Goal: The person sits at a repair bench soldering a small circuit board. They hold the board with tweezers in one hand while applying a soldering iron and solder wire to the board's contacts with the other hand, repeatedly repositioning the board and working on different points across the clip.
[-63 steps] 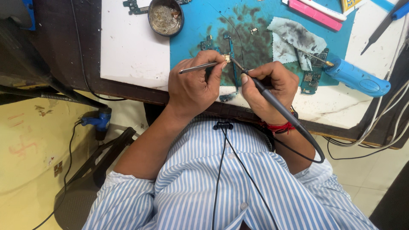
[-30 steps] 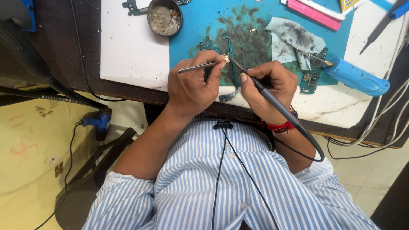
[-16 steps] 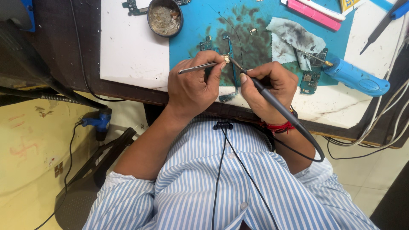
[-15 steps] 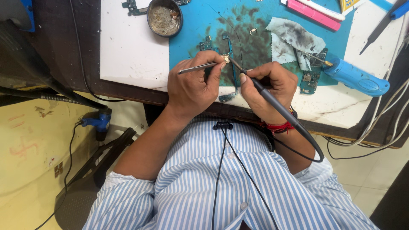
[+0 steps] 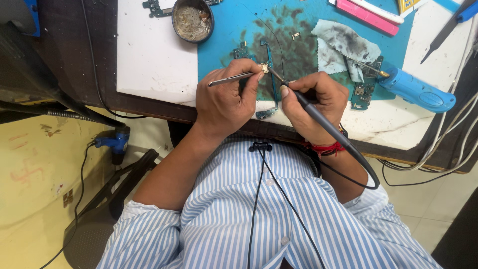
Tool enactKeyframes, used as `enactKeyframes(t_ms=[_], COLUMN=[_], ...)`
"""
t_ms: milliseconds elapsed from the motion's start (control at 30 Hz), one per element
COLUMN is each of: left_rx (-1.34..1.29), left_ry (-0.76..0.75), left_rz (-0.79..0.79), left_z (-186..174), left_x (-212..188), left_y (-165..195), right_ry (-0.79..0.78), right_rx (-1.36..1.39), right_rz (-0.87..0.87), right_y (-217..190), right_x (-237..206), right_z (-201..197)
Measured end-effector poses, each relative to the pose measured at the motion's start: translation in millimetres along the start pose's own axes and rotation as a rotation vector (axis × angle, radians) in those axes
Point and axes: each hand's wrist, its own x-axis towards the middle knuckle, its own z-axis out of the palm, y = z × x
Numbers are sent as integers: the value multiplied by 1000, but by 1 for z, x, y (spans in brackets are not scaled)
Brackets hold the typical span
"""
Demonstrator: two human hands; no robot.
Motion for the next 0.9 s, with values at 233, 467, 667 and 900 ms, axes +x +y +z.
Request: enactKeyframes(t_ms=[233,467,667,900], left_rx=[5,1,2,-1], left_ry=[0,2,9,-2], left_rz=[-2,-2,2,-3], left_z=[0,0,0,1], left_x=[0,0,0,0], left_y=[1,1,2,2], right_ry=[7,-2,-2,-2], right_rx=[6,1,-1,6], right_rz=[10,5,12,15], right_y=[-1,-1,-1,-1], right_x=[-1,0,0,-1], right_z=[-1,-1,-1,-2])
